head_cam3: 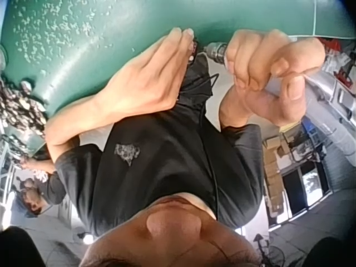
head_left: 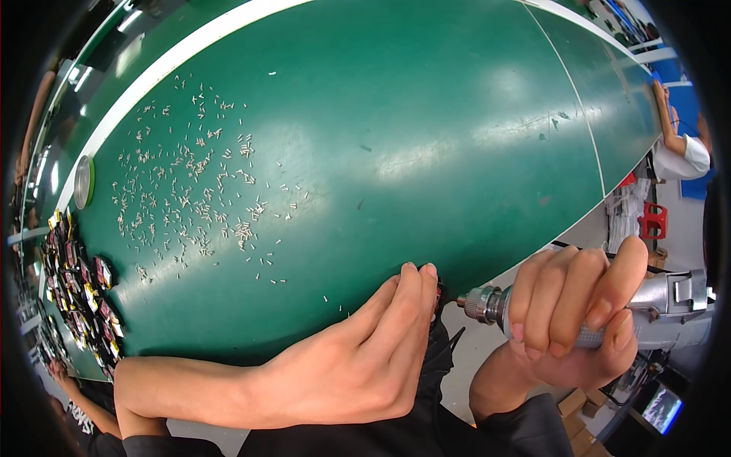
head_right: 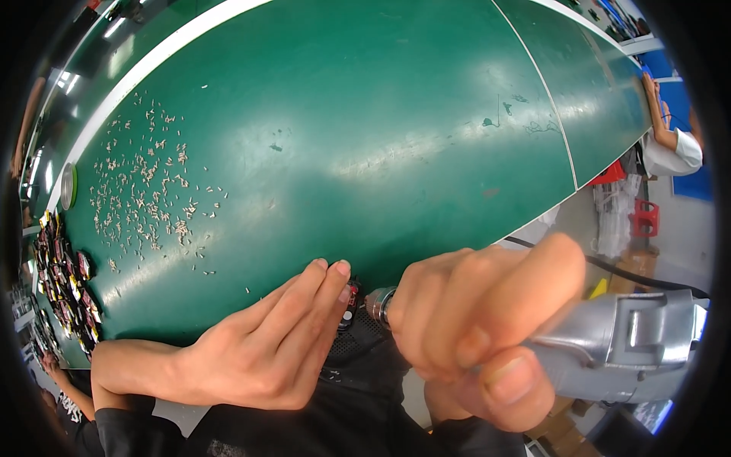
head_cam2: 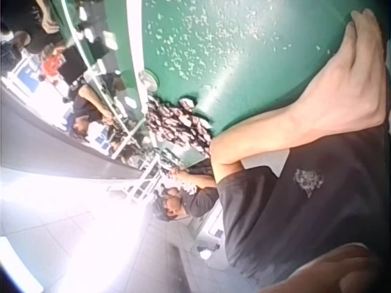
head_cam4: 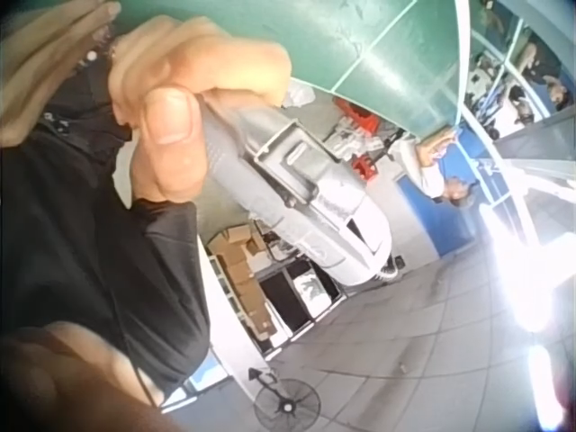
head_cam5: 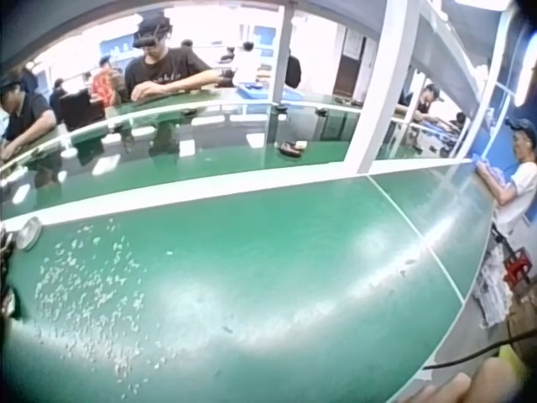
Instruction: Assembling small electronic parts using a power screwdriver on an assembly line.
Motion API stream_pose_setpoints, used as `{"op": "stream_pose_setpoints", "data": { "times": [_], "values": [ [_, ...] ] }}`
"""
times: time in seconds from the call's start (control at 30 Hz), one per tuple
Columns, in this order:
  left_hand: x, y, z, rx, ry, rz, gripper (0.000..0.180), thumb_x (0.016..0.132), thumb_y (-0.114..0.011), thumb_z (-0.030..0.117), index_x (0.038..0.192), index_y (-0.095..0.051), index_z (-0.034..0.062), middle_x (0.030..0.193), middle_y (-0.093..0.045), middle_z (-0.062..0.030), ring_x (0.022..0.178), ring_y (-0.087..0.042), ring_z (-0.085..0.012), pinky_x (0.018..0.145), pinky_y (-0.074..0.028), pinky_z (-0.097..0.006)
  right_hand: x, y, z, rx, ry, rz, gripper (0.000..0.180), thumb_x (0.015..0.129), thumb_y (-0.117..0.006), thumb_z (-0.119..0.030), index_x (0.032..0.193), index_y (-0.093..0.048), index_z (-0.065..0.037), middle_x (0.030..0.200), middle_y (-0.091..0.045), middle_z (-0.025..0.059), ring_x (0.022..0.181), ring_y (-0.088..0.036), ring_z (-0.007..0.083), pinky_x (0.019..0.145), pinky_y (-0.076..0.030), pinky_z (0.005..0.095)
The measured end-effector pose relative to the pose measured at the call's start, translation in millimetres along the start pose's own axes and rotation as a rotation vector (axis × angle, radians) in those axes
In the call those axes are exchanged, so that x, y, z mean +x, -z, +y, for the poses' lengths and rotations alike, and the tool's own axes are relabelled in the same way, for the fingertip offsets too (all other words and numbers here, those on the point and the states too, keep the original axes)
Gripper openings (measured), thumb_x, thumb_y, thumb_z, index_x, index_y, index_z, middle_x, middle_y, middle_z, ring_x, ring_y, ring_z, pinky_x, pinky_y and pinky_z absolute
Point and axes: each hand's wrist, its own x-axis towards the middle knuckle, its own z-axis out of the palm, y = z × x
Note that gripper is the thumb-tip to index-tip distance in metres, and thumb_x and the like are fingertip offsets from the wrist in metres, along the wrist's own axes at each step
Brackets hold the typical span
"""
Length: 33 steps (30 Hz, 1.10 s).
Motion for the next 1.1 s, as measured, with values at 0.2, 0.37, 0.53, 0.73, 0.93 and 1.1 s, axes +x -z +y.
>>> {"op": "stream_pose_setpoints", "data": {
  "times": [0.2,0.37,0.53,0.73,0.93,1.1],
  "values": [
    [0,-1,1,-0.003,-0.002,0.008,0.028,0.068,-0.064,0.006,0.088,-0.068,-0.0134,0.100,-0.066,-0.0263,0.093,-0.065,-0.0322,0.083,-0.056,-0.035,0,0,0,0.002,0.008,0.008,0.018,0.093,-0.050,-0.018,0.084,-0.038,-0.009,0.053,-0.046,0.0022,0.038,-0.045,0.0118,0.046,-0.045,0.0269],
    [0,-2,1,0.001,-0.003,0.009,0.028,0.068,-0.064,0.006,0.088,-0.068,-0.0135,0.101,-0.066,-0.0263,0.093,-0.065,-0.0324,0.083,-0.056,-0.035,0,2,0,-0.016,0.010,-0.007,0.018,0.094,-0.050,-0.018,0.085,-0.037,-0.009,0.054,-0.045,0.0021,0.038,-0.044,0.0115,0.046,-0.044,0.0267],
    [0,-1,0,0.001,-0.007,0.012,0.026,0.069,-0.065,0.005,0.086,-0.068,-0.0135,0.100,-0.066,-0.0265,0.093,-0.065,-0.0326,0.083,-0.056,-0.035,-1,2,1,-0.009,0.019,-0.001,0.018,0.094,-0.049,-0.018,0.085,-0.037,-0.009,0.054,-0.045,0.0022,0.039,-0.044,0.0114,0.046,-0.044,0.0264],
    [-1,-3,-1,0.009,-0.008,0.024,0.025,0.069,-0.065,0.005,0.085,-0.068,-0.0132,0.099,-0.066,-0.0265,0.093,-0.065,-0.0325,0.082,-0.056,-0.035,0,1,1,-0.026,0.004,-0.011,0.018,0.093,-0.049,-0.019,0.085,-0.037,-0.009,0.054,-0.045,0.0019,0.039,-0.044,0.0114,0.046,-0.043,0.0263],
    [-3,-4,1,0.009,-0.005,0.045,0.025,0.068,-0.064,0.005,0.085,-0.068,-0.0124,0.098,-0.067,-0.0249,0.092,-0.065,-0.0319,0.082,-0.056,-0.035,0,-7,2,-0.038,-0.006,0.016,0.020,0.092,-0.051,-0.019,0.083,-0.037,-0.009,0.052,-0.045,0.0015,0.037,-0.042,0.0113,0.043,-0.042,0.0268],
    [-2,-4,2,0.042,-0.007,0.036,0.029,0.064,-0.063,0.007,0.085,-0.068,-0.0120,0.098,-0.067,-0.0242,0.092,-0.065,-0.0315,0.082,-0.056,-0.034,2,-14,8,-0.087,0.029,0.007,0.021,0.091,-0.053,-0.018,0.081,-0.037,-0.009,0.052,-0.044,0.0006,0.036,-0.039,0.0107,0.042,-0.040,0.0268]
  ]
}}
